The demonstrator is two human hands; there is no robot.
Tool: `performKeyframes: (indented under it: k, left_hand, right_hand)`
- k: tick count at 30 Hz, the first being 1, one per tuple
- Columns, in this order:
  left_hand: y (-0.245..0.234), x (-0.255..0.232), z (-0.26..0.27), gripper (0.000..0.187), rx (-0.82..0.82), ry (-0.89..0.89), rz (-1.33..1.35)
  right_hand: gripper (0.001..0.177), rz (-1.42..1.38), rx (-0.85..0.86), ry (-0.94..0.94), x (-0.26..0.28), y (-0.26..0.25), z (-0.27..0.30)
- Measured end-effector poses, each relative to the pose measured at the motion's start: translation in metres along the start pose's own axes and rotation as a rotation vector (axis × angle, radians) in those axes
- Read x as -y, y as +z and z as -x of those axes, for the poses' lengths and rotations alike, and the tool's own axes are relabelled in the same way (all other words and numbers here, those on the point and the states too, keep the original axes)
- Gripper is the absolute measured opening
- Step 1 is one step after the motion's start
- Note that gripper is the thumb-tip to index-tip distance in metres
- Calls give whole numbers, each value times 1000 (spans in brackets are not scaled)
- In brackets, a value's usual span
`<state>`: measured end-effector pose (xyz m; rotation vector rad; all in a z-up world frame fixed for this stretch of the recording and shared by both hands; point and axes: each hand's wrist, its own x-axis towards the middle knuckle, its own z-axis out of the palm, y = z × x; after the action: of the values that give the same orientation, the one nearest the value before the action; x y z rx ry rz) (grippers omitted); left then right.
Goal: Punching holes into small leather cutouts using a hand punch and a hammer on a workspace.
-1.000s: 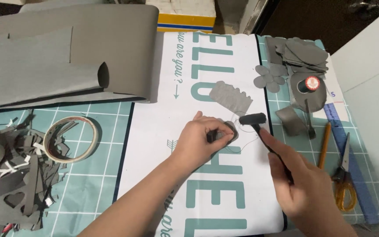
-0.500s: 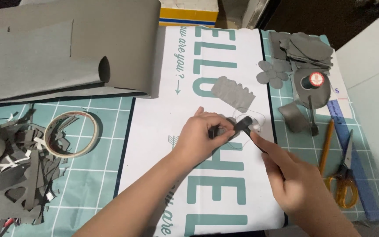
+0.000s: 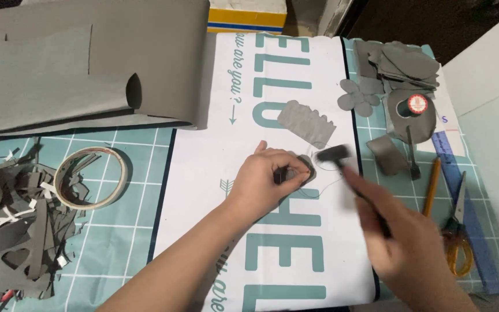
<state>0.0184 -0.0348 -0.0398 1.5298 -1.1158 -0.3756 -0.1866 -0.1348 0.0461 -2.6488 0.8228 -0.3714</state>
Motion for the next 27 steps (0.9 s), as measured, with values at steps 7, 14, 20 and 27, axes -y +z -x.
performKeyframes:
  k: [7, 14, 20, 27]
  left_hand:
    - [-5, -6, -2, 2, 15, 0, -20]
    - [-32, -21, -5, 22, 49, -44, -201]
    - [-9, -16, 13, 7, 184, 143, -562]
    - [18, -30, 51, 45, 146, 176, -991]
  right_hand:
    - [57, -226, 122, 202, 10, -5, -13]
    - [22, -332, 69, 507, 1, 29, -46]
    - [30, -452, 94, 312, 4, 56, -64]
    - [54, -400, -36, 218, -3, 63, -62]
